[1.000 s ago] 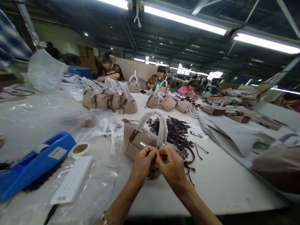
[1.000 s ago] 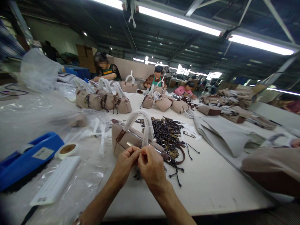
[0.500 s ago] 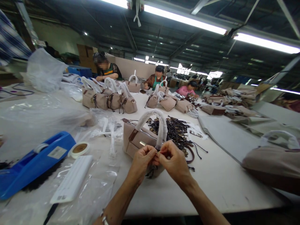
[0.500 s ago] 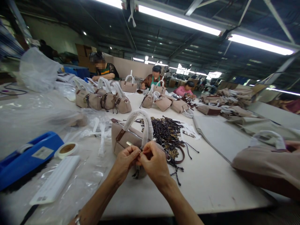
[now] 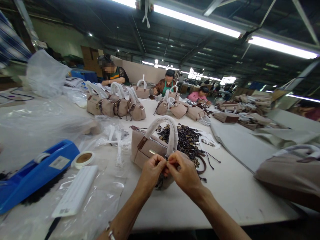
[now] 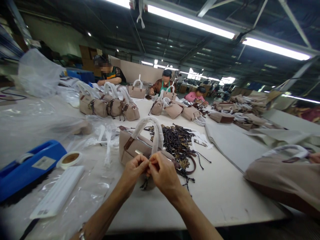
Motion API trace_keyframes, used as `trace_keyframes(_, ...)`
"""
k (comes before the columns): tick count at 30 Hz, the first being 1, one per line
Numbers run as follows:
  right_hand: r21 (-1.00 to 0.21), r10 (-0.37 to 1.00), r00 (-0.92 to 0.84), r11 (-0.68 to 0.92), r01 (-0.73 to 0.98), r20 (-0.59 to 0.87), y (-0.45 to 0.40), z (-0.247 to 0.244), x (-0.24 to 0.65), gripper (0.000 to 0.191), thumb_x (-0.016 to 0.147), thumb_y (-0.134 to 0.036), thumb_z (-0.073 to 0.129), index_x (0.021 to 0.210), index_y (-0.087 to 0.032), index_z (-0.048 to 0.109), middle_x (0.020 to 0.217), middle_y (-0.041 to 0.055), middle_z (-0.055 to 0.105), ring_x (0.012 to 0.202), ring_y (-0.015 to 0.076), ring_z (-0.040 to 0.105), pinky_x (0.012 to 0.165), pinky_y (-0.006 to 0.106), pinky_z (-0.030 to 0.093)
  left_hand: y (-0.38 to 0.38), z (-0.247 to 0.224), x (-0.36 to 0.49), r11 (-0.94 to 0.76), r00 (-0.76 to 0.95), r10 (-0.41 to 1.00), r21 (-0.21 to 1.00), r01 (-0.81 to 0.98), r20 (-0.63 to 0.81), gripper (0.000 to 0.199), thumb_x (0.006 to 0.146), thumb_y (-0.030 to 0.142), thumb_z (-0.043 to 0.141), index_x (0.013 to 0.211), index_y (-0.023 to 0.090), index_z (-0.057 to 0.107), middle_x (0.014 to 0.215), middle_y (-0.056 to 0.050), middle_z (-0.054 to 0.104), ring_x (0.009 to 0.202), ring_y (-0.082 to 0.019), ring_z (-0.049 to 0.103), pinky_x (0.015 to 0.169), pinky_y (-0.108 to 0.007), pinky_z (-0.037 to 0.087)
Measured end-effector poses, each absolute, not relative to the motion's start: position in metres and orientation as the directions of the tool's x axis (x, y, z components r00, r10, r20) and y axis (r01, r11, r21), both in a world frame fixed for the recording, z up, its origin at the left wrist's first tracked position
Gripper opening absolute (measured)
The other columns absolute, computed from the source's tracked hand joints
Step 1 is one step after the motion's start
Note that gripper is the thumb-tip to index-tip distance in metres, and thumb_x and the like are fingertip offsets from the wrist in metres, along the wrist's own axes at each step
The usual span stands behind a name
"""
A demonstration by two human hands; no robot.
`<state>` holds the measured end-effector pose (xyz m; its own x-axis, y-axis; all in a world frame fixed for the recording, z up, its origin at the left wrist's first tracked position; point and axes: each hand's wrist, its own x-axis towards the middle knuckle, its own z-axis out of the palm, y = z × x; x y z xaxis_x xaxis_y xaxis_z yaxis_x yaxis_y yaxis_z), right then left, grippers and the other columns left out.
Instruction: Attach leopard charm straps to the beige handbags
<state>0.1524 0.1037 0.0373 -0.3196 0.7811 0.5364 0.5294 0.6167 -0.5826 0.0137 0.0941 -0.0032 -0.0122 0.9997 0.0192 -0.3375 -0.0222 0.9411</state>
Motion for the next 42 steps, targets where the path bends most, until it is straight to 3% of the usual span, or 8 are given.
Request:
trace_keyframes(4, -0.771, 0.881, -0.222, 0.474, 0.426, 0.418, 0.114, 0.051, 0.176, 0.032, 0.079, -0.03, 0.065, 0.109, -0.02, 0.059, 0.092, 0.0047, 0.07, 0.068, 0.0155, 0.063, 0.061, 0.028, 0.051, 0.095, -0.003, 0.004, 0.034, 0.067, 0.998, 0.925, -0.378, -0.01, 0.038, 0.07, 0.05, 0.074, 0.07, 0.014, 0.06, 0.062, -0.003, 0.066, 0.052, -0.01, 0.058, 0.053, -0.021, 0.046)
trace_keyframes(7, -0.742, 0.912, -0.03, 0.352, 0.57, 0.409, 0.123, 0.051, 0.193, 0.054, 0.073, -0.038, 0.072, 0.121, -0.02, 0.056, 0.114, 0.0114, 0.067, 0.089, 0.0224, 0.066, 0.071, 0.034, 0.053, 0.097, -0.001, -0.003, 0.03, 0.064, 0.998, 0.914, -0.404, -0.004, 0.036, 0.069, 0.046, 0.076, 0.072, 0.013, 0.063, 0.068, -0.004, 0.067, 0.055, -0.01, 0.058, 0.055, -0.021, 0.047)
trace_keyframes(10, -0.668, 0.942, -0.137, 0.314, 0.675, 0.305, 0.128, 0.034, 0.199, 0.075, 0.067, -0.039, 0.076, 0.134, -0.021, 0.048, 0.127, 0.0128, 0.061, 0.109, 0.0277, 0.061, 0.086, 0.041, 0.051, 0.101, -0.002, -0.012, -0.001, 0.016, 1.0, 0.911, -0.412, 0.008, 0.035, 0.074, 0.046, 0.071, 0.085, 0.013, 0.066, 0.067, -0.004, 0.067, 0.056, -0.01, 0.058, 0.056, -0.021, 0.047)
trace_keyframes(18, -0.463, 0.929, -0.22, 0.342, 0.818, 0.299, 0.131, 0.01, 0.184, 0.039, 0.065, -0.031, 0.073, 0.102, -0.021, 0.062, 0.092, 0.0047, 0.069, 0.078, 0.0243, 0.065, 0.066, 0.032, 0.049, 0.122, -0.026, -0.04, -0.139, -0.336, 0.939, 0.975, -0.173, 0.075, 0.028, 0.077, 0.044, 0.066, 0.078, 0.016, 0.065, 0.072, -0.002, 0.066, 0.057, -0.012, 0.057, 0.055, -0.021, 0.043)
trace_keyframes(21, -0.52, 0.948, -0.195, 0.302, 0.799, 0.251, 0.133, 0.002, 0.176, 0.023, 0.067, -0.027, 0.069, 0.087, -0.02, 0.062, 0.074, 0.001, 0.068, 0.067, 0.0223, 0.063, 0.059, 0.03, 0.047, 0.13, -0.029, -0.045, -0.165, -0.34, 0.933, 0.98, -0.109, 0.119, 0.027, 0.077, 0.044, 0.066, 0.075, 0.017, 0.066, 0.067, -0.001, 0.064, 0.06, -0.014, 0.057, 0.058, -0.023, 0.044)
trace_keyframes(29, -0.872, 0.987, -0.001, 0.14, 0.468, 0.158, 0.153, -0.025, 0.167, 0.059, 0.069, -0.057, 0.065, 0.111, -0.015, 0.067, 0.108, 0.0093, 0.072, 0.103, 0.0315, 0.063, 0.086, 0.034, 0.05, 0.175, -0.043, -0.054, -0.161, -0.366, 0.925, 0.976, -0.148, 0.097, 0.037, 0.08, 0.054, 0.055, 0.083, 0.017, 0.061, 0.067, 0.001, 0.06, 0.059, -0.015, 0.056, 0.054, -0.024, 0.044)
trace_keyframes(34, -0.848, 0.932, 0.24, 0.115, 0.517, 0.273, 0.184, -0.007, 0.172, 0.066, 0.061, -0.065, 0.069, 0.108, -0.019, 0.067, 0.109, 0.0093, 0.071, 0.107, 0.0339, 0.061, 0.087, 0.035, 0.05, 0.204, -0.06, -0.052, -0.142, -0.413, 0.91, 0.969, -0.203, 0.047, 0.042, 0.078, 0.059, 0.052, 0.087, 0.018, 0.057, 0.065, 0.001, 0.059, 0.057, -0.016, 0.056, 0.053, -0.026, 0.044)
trace_keyframes(42, -0.732, 0.887, 0.096, 0.306, 0.609, 0.451, 0.318, 0.054, 0.128, 0.042, 0.073, -0.058, 0.06, 0.086, -0.019, 0.062, 0.072, 0.0009, 0.064, 0.068, 0.0198, 0.055, 0.063, 0.03, 0.044, 0.23, -0.119, -0.022, 0.043, -0.274, 0.959, 0.995, -0.091, -0.067, 0.034, 0.084, 0.053, 0.042, 0.081, 0.022, 0.056, 0.058, 0.003, 0.057, 0.051, -0.014, 0.054, 0.053, -0.025, 0.043)
